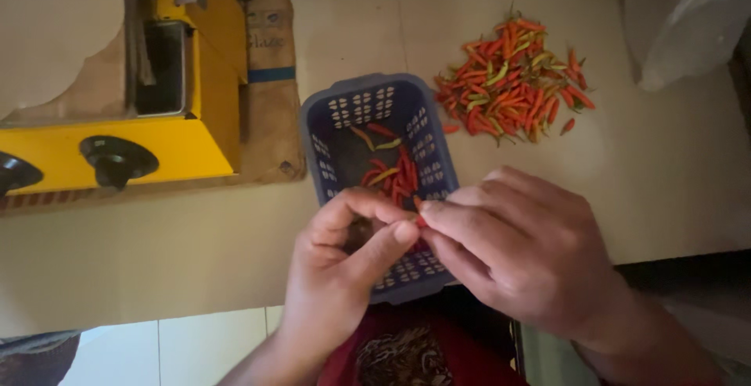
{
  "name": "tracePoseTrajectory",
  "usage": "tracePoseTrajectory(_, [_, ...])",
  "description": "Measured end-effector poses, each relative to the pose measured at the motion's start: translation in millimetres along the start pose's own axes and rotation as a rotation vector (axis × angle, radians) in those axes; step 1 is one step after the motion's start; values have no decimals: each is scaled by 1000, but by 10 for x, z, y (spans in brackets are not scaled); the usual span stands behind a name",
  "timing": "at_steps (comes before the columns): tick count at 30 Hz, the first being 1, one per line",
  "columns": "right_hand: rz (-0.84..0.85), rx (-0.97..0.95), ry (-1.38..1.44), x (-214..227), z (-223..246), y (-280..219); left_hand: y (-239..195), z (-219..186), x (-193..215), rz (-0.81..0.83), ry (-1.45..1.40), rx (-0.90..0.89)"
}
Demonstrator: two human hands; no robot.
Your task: The person picks red and green chilies from a pile on the countertop, removes the stems by hand, and places the de-stemmed chilies into a blue plastic basket. The process is repeated continuously throughout the clip.
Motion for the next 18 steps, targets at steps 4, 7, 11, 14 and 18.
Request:
tracePoseTrajectory(4, [23,19,66,-34,35,75,-48,-24,96,2,158,-88])
tracePoseTrajectory(7, [33,18,159,-74,-29,119,-41,55,161,-7,19,68])
tracePoseTrajectory(11, [-7,-49,119,-148,-175,169,-8,145,244,39,-507,257])
tracePoseTrajectory(14, [-6,5,4,-147,-271,110,-20,117,374,-61,-647,227])
tracePoseTrajectory(18, [-125,-232,51,-133,-651,25,-49,-15,524,48,-764,88])
Point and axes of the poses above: each hand's wrist, its own y-axis towards the middle knuckle, its own x-axis out of the back of the hand, z = x × y, the point moved 2 cm from there along y, towards the middle knuckle, and after that the axes turned 3 degrees about z, right-handed, at the moved point
